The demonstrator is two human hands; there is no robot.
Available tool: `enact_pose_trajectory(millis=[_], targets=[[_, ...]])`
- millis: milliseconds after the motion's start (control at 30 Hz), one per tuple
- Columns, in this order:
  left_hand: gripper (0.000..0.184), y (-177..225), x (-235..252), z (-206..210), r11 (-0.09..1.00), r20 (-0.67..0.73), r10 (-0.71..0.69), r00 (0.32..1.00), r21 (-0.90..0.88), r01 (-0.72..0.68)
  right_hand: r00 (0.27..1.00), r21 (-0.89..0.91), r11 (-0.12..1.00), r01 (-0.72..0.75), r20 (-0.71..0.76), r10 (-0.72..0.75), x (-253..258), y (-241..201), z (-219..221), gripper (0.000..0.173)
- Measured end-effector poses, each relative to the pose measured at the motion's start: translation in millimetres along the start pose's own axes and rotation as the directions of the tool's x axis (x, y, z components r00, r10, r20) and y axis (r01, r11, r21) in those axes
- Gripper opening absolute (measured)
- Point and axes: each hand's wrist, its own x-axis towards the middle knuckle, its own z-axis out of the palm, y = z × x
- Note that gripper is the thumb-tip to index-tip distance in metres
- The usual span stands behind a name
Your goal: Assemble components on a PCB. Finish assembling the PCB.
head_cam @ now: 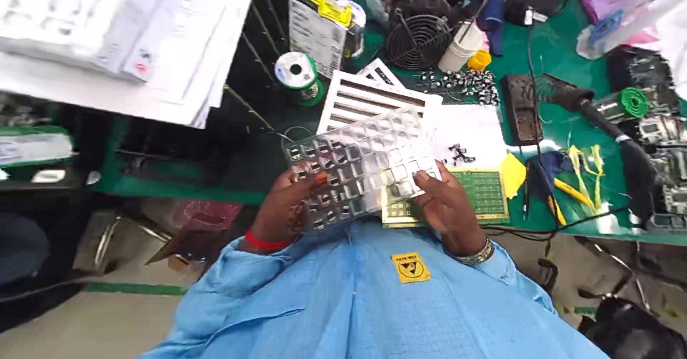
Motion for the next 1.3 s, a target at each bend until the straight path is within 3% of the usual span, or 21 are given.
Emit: enact_pose_trajectory(millis=[67, 133, 233, 367, 500, 600, 733, 833, 933, 967, 1033, 1067, 1133, 1233, 1300], targets=[[0.021, -9, 2, 9, 0.996, -0.017, 0.018, 1.000, -0.090, -0.020, 1.000, 0.140, 0.990, 0.024, 0.002, -0.025, 4, 9, 9, 0.026], [0.021, -20, 4, 18, 0.986, -0.021, 0.022, 1.000, -0.165, -0.025, 1.000, 0.167, 0.986, 0.013, -0.013, -0.011, 7, 16, 20, 0.023], [0.024, -24, 3, 23, 0.982, -0.007, 0.012, 1.000, -0.186, -0.013, 0.996, 0.090, 0.995, 0.035, -0.081, -0.028, 14, 17, 35, 0.016], [0.028, -10, 7, -11, 0.974, 0.194, 0.056, 0.979, -0.225, -0.011, 0.998, -0.042, 0.998, 0.039, -0.041, -0.041, 17, 2, 27, 0.019], [0.028, 17, 16, -43, 0.996, 0.362, -0.036, 0.932, -0.063, 0.063, 0.996, -0.120, 0.992, -0.045, 0.067, 0.053, 22, -13, 22, 0.019], [0.023, 34, 18, -39, 0.982, 0.379, -0.173, 0.909, 0.133, 0.132, 0.971, -0.207, 0.969, -0.132, 0.169, 0.168, 28, -18, 34, 0.019], [0.019, 46, 13, -23, 0.966, 0.280, -0.258, 0.925, 0.111, 0.236, 0.916, -0.314, 0.926, -0.208, 0.269, 0.297, 38, -25, 57, 0.019], [0.021, 61, -2, -27, 0.982, 0.218, -0.174, 0.960, 0.117, 0.151, 0.797, -0.313, 0.937, -0.153, 0.522, 0.304, 48, -36, 58, 0.023], [0.022, 84, -24, -43, 0.997, 0.240, 0.007, 0.971, 0.077, -0.027, 0.573, -0.432, 0.901, 0.048, 0.750, 0.330, 61, -55, 58, 0.055], [0.022, 95, -34, -49, 0.994, 0.220, 0.055, 0.974, 0.082, -0.074, 0.567, -0.496, 0.860, 0.121, 0.746, 0.351, 65, -58, 60, 0.055], [0.023, 117, -56, -56, 0.987, 0.105, 0.118, 0.988, 0.101, -0.128, 0.668, -0.674, 0.669, 0.314, 0.657, 0.349, 72, -52, 67, 0.035], [0.025, 127, -67, -56, 0.982, 0.014, 0.152, 0.988, 0.111, -0.153, 0.714, -0.760, 0.474, 0.444, 0.620, 0.325, 76, -43, 73, 0.027], [0.031, 140, -77, -68, 0.967, -0.090, 0.226, 0.970, 0.141, -0.212, 0.737, -0.786, 0.111, 0.608, 0.610, 0.291, 82, -20, 93, 0.021], [0.026, 128, -63, -178, 0.925, 0.212, 0.349, 0.913, 0.078, -0.372, 0.753, -0.740, -0.187, 0.646, 0.578, 0.314, 92, 18, 120, 0.022], [0.031, 117, -69, -218, 0.881, 0.120, 0.448, 0.886, 0.109, -0.461, 0.776, -0.721, -0.301, 0.624, 0.529, 0.343, 100, 32, 136, 0.029]])
